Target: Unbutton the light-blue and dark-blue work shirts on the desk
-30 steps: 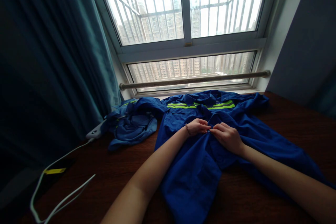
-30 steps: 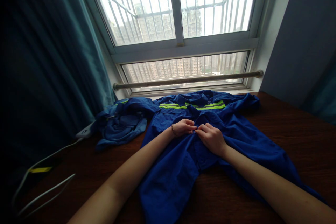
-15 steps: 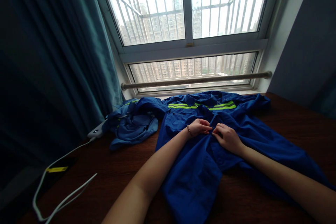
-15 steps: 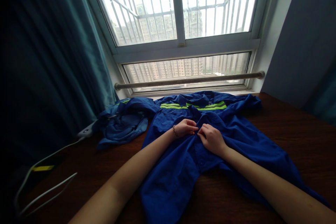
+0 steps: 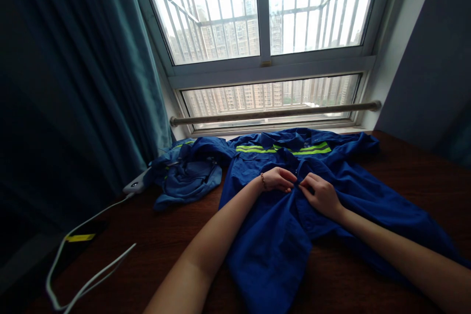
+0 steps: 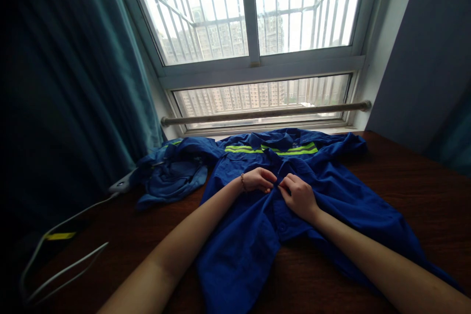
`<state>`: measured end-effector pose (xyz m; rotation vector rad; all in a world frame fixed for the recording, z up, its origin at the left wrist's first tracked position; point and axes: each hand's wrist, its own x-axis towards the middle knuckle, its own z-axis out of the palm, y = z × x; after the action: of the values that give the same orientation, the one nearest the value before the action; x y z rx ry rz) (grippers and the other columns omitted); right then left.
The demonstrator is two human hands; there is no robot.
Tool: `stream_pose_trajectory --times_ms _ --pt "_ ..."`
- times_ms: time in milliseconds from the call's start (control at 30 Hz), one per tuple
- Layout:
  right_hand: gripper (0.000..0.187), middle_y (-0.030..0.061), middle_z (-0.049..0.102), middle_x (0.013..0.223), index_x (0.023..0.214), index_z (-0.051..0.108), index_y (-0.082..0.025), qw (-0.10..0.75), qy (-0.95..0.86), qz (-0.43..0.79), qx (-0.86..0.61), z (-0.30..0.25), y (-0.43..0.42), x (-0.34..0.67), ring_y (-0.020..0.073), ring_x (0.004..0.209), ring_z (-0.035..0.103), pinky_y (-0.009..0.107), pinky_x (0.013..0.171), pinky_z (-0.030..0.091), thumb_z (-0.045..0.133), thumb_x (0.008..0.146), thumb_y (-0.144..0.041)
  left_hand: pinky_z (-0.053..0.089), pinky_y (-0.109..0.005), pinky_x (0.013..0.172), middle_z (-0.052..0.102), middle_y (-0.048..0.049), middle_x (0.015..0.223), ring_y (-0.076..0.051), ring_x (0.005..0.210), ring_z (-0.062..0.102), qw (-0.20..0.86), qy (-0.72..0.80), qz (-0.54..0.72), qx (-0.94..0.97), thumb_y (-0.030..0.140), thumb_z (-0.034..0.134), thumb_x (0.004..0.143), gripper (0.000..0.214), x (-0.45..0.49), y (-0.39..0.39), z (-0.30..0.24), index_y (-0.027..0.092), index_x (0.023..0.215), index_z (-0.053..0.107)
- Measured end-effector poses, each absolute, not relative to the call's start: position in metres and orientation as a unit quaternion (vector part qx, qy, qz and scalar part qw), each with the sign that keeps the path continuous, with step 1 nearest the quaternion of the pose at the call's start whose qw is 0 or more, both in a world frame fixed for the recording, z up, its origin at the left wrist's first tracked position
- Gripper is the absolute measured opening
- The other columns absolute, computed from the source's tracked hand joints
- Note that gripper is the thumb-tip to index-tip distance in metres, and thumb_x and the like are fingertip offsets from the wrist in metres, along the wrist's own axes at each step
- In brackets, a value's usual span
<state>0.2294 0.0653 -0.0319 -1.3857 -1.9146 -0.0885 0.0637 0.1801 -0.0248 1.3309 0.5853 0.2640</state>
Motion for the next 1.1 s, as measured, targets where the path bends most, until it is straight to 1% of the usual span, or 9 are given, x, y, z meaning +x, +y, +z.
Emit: stream_pose_trajectory --times_ms 200,300,400,467,533,633,800,933,1100 --pt "0.011 0.0022 0.054 0.076 0.073 0.054 -0.020 0.388 -0.761 -0.008 -0.521 -0.032 0.067 0.232 0.0156 0.072 0.052 0.028 0.067 0.042 0.049 0.082 -0.024 0.049 -0.022 0.059 0.062 -0.0009 0.062 -0.009 0.054 0.059 0.713 0.294 0.124 0.625 0.024 0.081 0.046 0.038 0.067 0.176 -0.026 0.008 0.076 0.063" --pt "0.007 0.0033 0.055 0.085 0.085 0.055 -0.020 0.399 -0.765 0.004 -0.506 -0.029 0.067 0.233 0.0157 0.075 0.053 0.029 0.069 0.045 0.049 0.081 -0.022 0.048 -0.024 0.062 0.062 -0.0003 0.060 -0.009 0.055 0.059 0.709 0.288 0.121 0.632 0.026 0.081 0.046 0.038 0.066 0.176 -0.027 0.008 0.074 0.063" --pt "0.033 0.0049 0.054 0.108 0.113 0.049 -0.022 0.389 -0.794 -0.016 -0.468 -0.025 0.066 0.233 0.0185 0.094 0.051 0.033 0.082 0.044 0.048 0.080 -0.017 0.047 -0.024 0.063 0.062 0.0001 0.061 -0.009 0.056 0.058 0.706 0.273 0.119 0.643 0.028 0.079 0.048 0.035 0.066 0.177 -0.028 0.009 0.073 0.064" --pt "0.043 0.0034 0.052 0.114 0.121 0.044 -0.026 0.356 -0.831 -0.028 -0.427 -0.024 0.066 0.232 0.0195 0.103 0.048 0.036 0.087 0.042 0.047 0.080 -0.013 0.045 -0.022 0.060 0.061 0.0005 0.059 -0.008 0.054 0.056 0.696 0.263 0.116 0.658 0.030 0.077 0.052 0.031 0.066 0.177 -0.028 0.010 0.072 0.064" --pt "0.042 0.0029 0.055 0.111 0.120 0.047 -0.028 0.334 -0.852 -0.031 -0.402 -0.024 0.065 0.232 0.0193 0.101 0.049 0.036 0.086 0.043 0.045 0.081 -0.013 0.043 -0.020 0.055 0.058 0.0014 0.055 -0.007 0.050 0.053 0.683 0.261 0.111 0.673 0.031 0.076 0.055 0.028 0.066 0.177 -0.027 0.010 0.068 0.065" --pt "0.033 0.0053 0.057 0.099 0.115 0.052 -0.026 0.349 -0.845 -0.034 -0.403 -0.026 0.065 0.232 0.0192 0.091 0.052 0.035 0.078 0.047 0.043 0.084 -0.017 0.040 -0.018 0.052 0.056 0.0024 0.053 -0.005 0.048 0.049 0.675 0.273 0.107 0.677 0.032 0.075 0.055 0.026 0.066 0.177 -0.025 0.010 0.066 0.065" --pt "0.027 0.0060 0.056 0.084 0.109 0.055 -0.024 0.360 -0.834 -0.047 -0.416 -0.028 0.062 0.233 0.0192 0.080 0.053 0.034 0.072 0.047 0.042 0.086 -0.023 0.040 -0.019 0.054 0.056 0.0014 0.056 -0.006 0.052 0.050 0.696 0.263 0.097 0.661 0.034 0.076 0.054 0.030 0.066 0.177 -0.024 0.011 0.070 0.066" --pt "0.025 0.0062 0.054 0.080 0.105 0.057 -0.022 0.358 -0.830 -0.063 -0.424 -0.026 0.060 0.235 0.0188 0.077 0.051 0.033 0.071 0.045 0.040 0.086 -0.021 0.035 -0.017 0.050 0.053 0.0027 0.055 -0.004 0.049 0.045 0.700 0.242 0.076 0.668 0.039 0.073 0.059 0.033 0.063 0.177 -0.018 0.011 0.076 0.067" --pt "0.025 0.0055 0.054 0.079 0.098 0.059 -0.021 0.428 -0.769 -0.055 -0.471 -0.023 0.066 0.240 0.0183 0.077 0.052 0.032 0.074 0.043 0.037 0.085 -0.019 0.033 -0.017 0.047 0.058 -0.0003 0.061 -0.005 0.050 0.046 0.627 0.267 0.093 0.726 0.039 0.073 0.057 0.036 0.045 0.189 0.001 0.010 0.077 0.067"
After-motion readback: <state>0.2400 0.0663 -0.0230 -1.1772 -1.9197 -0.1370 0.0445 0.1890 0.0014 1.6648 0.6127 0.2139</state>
